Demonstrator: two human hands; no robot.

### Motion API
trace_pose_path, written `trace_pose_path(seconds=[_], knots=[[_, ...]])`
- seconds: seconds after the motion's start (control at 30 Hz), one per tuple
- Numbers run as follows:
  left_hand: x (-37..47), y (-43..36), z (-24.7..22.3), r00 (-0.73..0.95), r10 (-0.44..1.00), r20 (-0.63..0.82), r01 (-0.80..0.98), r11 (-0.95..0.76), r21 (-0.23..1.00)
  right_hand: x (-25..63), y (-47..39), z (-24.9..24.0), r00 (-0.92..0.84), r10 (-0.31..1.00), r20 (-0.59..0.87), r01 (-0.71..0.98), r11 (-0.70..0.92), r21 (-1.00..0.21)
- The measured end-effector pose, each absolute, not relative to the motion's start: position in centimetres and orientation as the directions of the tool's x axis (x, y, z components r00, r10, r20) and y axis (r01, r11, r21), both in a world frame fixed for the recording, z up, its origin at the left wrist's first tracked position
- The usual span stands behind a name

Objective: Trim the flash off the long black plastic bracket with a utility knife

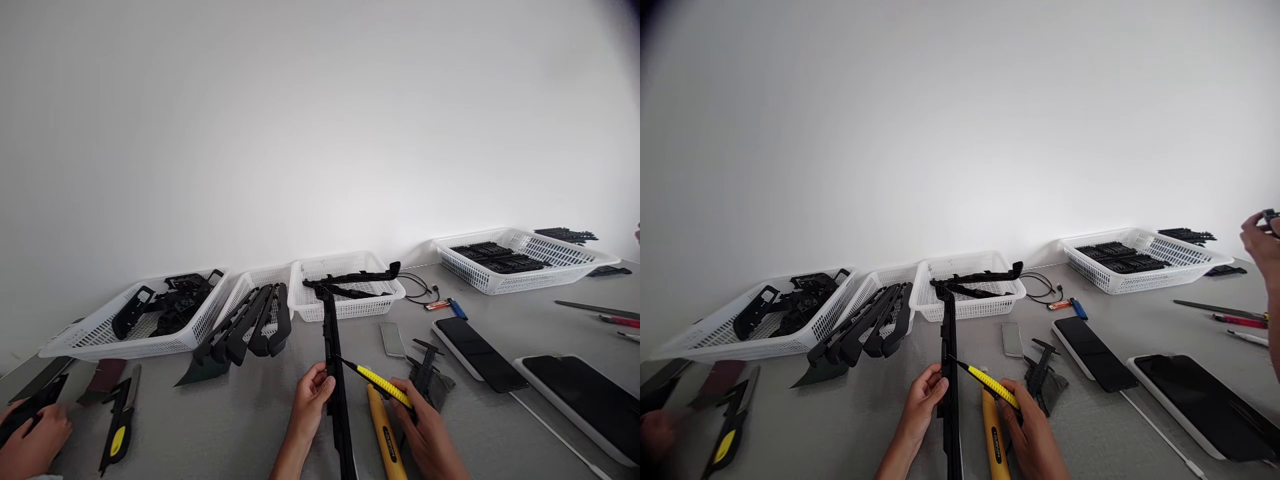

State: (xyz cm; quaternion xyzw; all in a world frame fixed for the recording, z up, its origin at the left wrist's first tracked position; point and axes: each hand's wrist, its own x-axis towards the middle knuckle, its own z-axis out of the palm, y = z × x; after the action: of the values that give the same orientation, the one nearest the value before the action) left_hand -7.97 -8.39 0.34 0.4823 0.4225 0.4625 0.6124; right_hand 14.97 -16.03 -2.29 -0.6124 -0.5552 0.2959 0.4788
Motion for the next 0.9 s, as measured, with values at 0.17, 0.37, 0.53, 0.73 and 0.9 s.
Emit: trace_pose_path(seconds=[0.17, 0.37, 0.53, 0.73, 0.9], knots=[[-8.00, -8.29, -0.21, 0.218, 0.970, -0.108, -0.124, 0.137, 0.983, 14.87, -15.98, -2.82, 0.163, 0.972, 0.170, 0.406, 0.092, -0.909], [-7.94, -8.45, 0.09, 0.193, 0.972, -0.130, -0.111, 0.153, 0.982, 14.96, -15.80, -2.97, 0.152, 0.970, 0.190, 0.423, 0.110, -0.899], [-7.89, -8.58, 0.42, 0.186, 0.975, -0.118, -0.140, 0.146, 0.979, 14.93, -15.99, -2.33, 0.162, 0.960, 0.227, 0.420, 0.141, -0.897], [-8.11, -8.53, 0.60, 0.260, 0.965, -0.029, -0.212, 0.086, 0.974, 14.99, -15.98, -2.27, 0.188, 0.947, 0.261, 0.439, 0.157, -0.885], [-8.64, -8.39, -0.13, 0.343, 0.939, -0.006, -0.211, 0.083, 0.974, 15.10, -15.83, -2.39, 0.235, 0.944, 0.231, 0.417, 0.116, -0.901]])
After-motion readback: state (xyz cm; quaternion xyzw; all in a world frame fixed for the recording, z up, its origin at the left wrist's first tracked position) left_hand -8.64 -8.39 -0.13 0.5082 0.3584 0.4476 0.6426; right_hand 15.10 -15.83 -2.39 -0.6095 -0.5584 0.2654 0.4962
